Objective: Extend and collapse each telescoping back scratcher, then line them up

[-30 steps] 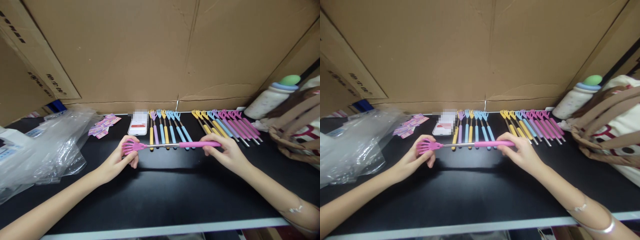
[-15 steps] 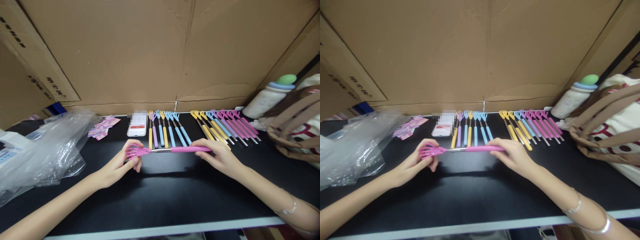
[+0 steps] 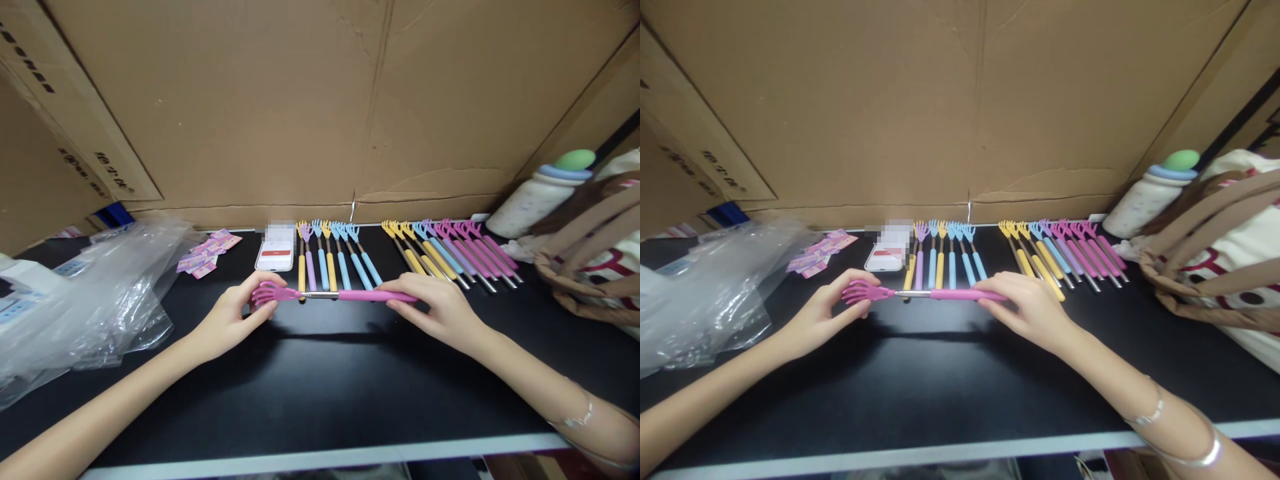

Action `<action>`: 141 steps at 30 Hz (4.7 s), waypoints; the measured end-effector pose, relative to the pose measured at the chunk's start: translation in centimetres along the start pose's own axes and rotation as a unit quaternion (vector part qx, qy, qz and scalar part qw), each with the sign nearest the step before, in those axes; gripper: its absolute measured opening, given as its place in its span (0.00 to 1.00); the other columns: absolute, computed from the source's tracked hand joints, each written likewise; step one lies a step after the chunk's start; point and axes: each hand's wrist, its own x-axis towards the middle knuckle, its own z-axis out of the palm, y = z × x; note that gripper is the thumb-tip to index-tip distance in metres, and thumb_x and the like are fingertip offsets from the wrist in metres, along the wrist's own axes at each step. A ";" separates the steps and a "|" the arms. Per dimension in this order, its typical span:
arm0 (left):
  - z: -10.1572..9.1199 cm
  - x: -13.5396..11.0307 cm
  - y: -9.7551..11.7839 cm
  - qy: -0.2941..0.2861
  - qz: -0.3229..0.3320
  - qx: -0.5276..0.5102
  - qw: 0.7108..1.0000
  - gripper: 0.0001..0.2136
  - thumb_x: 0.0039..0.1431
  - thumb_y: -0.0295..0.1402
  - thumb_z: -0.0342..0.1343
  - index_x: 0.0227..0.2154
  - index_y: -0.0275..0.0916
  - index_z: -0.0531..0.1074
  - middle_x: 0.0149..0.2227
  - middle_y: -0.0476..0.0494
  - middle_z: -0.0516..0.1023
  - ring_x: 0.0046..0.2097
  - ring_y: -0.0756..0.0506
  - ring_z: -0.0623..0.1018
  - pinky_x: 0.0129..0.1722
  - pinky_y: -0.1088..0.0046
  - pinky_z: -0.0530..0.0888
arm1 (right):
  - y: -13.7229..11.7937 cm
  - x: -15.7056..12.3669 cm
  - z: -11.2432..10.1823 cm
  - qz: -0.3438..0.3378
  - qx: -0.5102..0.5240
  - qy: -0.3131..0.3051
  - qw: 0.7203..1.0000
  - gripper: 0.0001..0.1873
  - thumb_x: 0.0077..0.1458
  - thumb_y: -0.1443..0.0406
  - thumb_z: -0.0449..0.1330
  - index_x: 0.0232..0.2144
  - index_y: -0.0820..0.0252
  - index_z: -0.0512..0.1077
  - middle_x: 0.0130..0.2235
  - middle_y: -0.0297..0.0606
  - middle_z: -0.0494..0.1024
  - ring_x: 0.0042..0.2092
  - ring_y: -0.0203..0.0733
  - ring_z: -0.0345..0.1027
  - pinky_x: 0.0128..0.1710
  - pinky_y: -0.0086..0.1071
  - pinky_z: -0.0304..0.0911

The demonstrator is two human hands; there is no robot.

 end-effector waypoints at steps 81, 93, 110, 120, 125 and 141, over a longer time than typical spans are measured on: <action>-0.4 1.0 -1.2 -0.074 0.108 0.201 0.971 0.11 0.64 0.32 0.42 0.41 0.42 0.70 0.39 0.45 0.75 0.44 0.46 0.71 0.44 0.69 0.69 | 5.5 5.2 0.9 0.233 -0.227 -0.115 0.939 0.17 0.57 0.60 0.47 0.47 0.59 0.63 0.28 0.37 0.76 0.27 0.41 0.69 0.24 0.29 0.51; -0.6 1.1 -1.4 -0.075 0.124 0.239 0.960 0.14 0.64 0.31 0.41 0.40 0.44 0.73 0.39 0.47 0.76 0.44 0.46 0.70 0.44 0.70 0.68 | 5.2 4.1 2.2 0.236 -0.291 -0.116 0.920 0.19 0.60 0.60 0.43 0.47 0.61 0.65 0.34 0.43 0.78 0.33 0.45 0.72 0.29 0.32 0.54; -0.6 1.1 -1.1 -0.075 0.121 0.250 0.958 0.13 0.63 0.31 0.42 0.40 0.44 0.73 0.39 0.47 0.76 0.44 0.46 0.70 0.44 0.71 0.68 | 4.5 3.8 2.5 0.234 -0.293 -0.122 0.919 0.18 0.58 0.61 0.46 0.46 0.62 0.66 0.27 0.41 0.78 0.31 0.46 0.72 0.29 0.32 0.55; -0.5 1.0 -1.2 -0.097 0.137 0.266 0.949 0.14 0.64 0.31 0.41 0.42 0.44 0.72 0.41 0.46 0.75 0.45 0.46 0.70 0.45 0.71 0.67 | 4.2 3.7 2.3 0.145 -0.268 -0.093 0.948 0.16 0.61 0.60 0.47 0.44 0.56 0.71 0.41 0.41 0.75 0.44 0.43 0.67 0.39 0.32 0.59; -0.5 0.9 -1.4 -0.100 0.143 0.273 0.946 0.13 0.64 0.31 0.42 0.43 0.44 0.71 0.42 0.46 0.74 0.46 0.47 0.70 0.45 0.72 0.68 | 4.6 3.6 2.7 0.088 -0.251 -0.068 0.962 0.17 0.61 0.59 0.48 0.45 0.58 0.71 0.40 0.41 0.73 0.42 0.42 0.67 0.39 0.33 0.59; -0.4 0.9 -1.7 -0.099 0.150 0.257 0.950 0.13 0.64 0.30 0.42 0.43 0.43 0.70 0.42 0.45 0.72 0.45 0.47 0.71 0.45 0.72 0.69 | 5.1 3.9 4.0 0.091 -0.195 -0.031 0.976 0.15 0.61 0.61 0.46 0.42 0.60 0.70 0.40 0.43 0.73 0.43 0.45 0.66 0.40 0.36 0.62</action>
